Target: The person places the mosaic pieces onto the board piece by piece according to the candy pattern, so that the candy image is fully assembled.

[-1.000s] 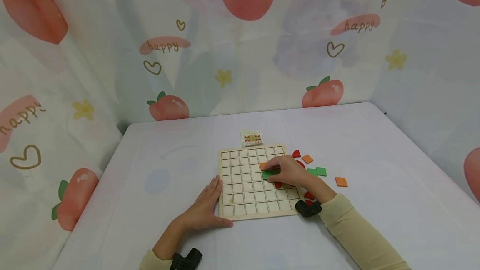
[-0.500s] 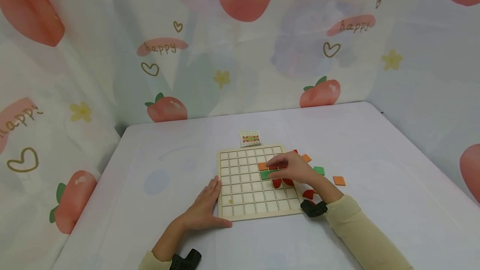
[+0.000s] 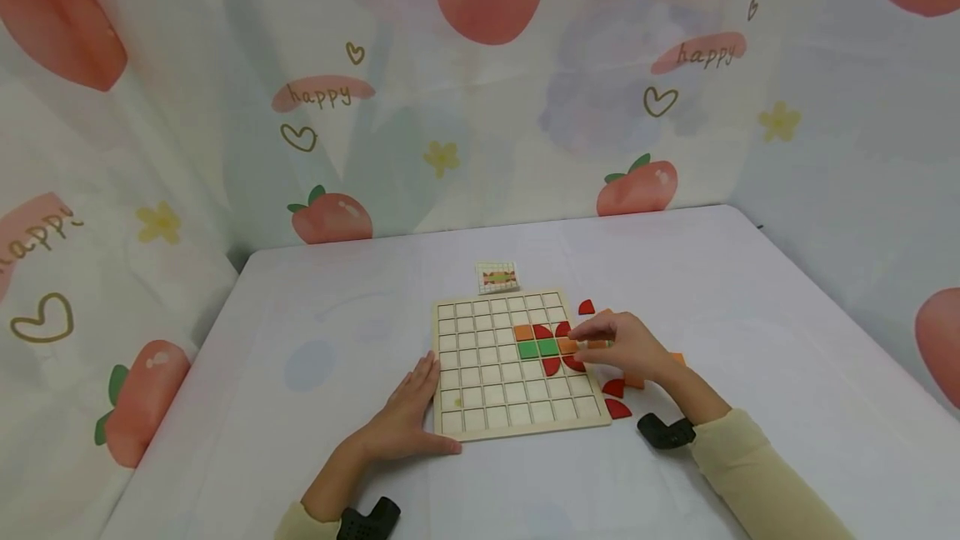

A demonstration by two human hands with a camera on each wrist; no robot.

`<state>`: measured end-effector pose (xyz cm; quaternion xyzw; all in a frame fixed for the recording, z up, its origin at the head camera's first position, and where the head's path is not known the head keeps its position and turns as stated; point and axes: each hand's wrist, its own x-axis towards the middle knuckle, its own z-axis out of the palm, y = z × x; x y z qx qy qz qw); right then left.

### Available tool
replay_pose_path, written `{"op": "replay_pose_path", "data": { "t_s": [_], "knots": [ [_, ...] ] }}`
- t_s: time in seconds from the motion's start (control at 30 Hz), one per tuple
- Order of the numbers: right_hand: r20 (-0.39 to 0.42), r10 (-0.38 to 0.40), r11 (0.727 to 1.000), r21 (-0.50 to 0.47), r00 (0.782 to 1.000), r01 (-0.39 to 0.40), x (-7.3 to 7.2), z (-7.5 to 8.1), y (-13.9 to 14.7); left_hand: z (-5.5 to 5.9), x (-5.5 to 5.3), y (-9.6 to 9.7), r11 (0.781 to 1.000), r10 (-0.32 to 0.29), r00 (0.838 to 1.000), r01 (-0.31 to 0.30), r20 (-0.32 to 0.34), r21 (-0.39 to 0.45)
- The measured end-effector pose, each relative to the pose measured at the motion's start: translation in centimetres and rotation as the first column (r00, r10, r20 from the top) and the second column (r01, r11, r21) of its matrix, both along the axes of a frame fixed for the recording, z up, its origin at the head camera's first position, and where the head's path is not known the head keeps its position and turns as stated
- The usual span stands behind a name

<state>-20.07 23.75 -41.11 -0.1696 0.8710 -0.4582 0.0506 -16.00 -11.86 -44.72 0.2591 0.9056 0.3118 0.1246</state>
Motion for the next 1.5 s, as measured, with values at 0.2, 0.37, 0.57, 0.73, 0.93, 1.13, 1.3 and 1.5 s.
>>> {"op": "replay_pose_path", "data": {
  "t_s": [0.2,0.37,0.57,0.73,0.93,1.13,1.3,1.5],
  "knots": [
    [0.022,-0.045,0.999,0.03,0.999,0.044,0.2,0.2,0.7,0.0,-0.1,-0.1,1.0,0.007,1.0,-0.007,0.0,-0.011],
    [0.023,-0.079,0.993,0.086,0.997,0.077,0.4,0.2,1.8,-0.1,-0.2,-0.1,1.0,0.001,1.0,-0.001,0.005,-0.003],
    [0.031,-0.089,0.988,0.129,0.996,0.085,1.0,0.2,3.7,-0.2,-0.2,0.0,1.0,-0.007,1.0,0.007,0.009,-0.004],
    [0.024,-0.099,0.986,0.136,0.995,0.095,1.6,0.5,5.0,-0.1,-0.2,0.1,1.0,-0.002,1.0,0.002,0.008,-0.008],
    [0.017,-0.139,0.977,0.167,0.99,0.135,2.0,0.3,6.3,-0.2,-0.2,0.0,1.0,-0.001,1.0,0.001,0.006,-0.013],
    [-0.016,-0.159,0.968,0.196,0.987,0.159,2.4,0.3,7.5,-0.2,-0.1,0.0,1.0,-0.001,1.0,0.001,0.011,-0.013],
    [-0.042,-0.197,0.95,0.239,0.979,0.202,2.9,0.3,8.7,-0.3,-0.2,0.1,1.0,0.0,1.0,0.0,0.012,-0.008],
    [-0.038,-0.213,0.936,0.278,0.976,0.215,3.3,-0.1,9.7,-0.2,-0.2,0.0,1.0,0.001,1.0,0.0,0.007,-0.017]
  ]
}}
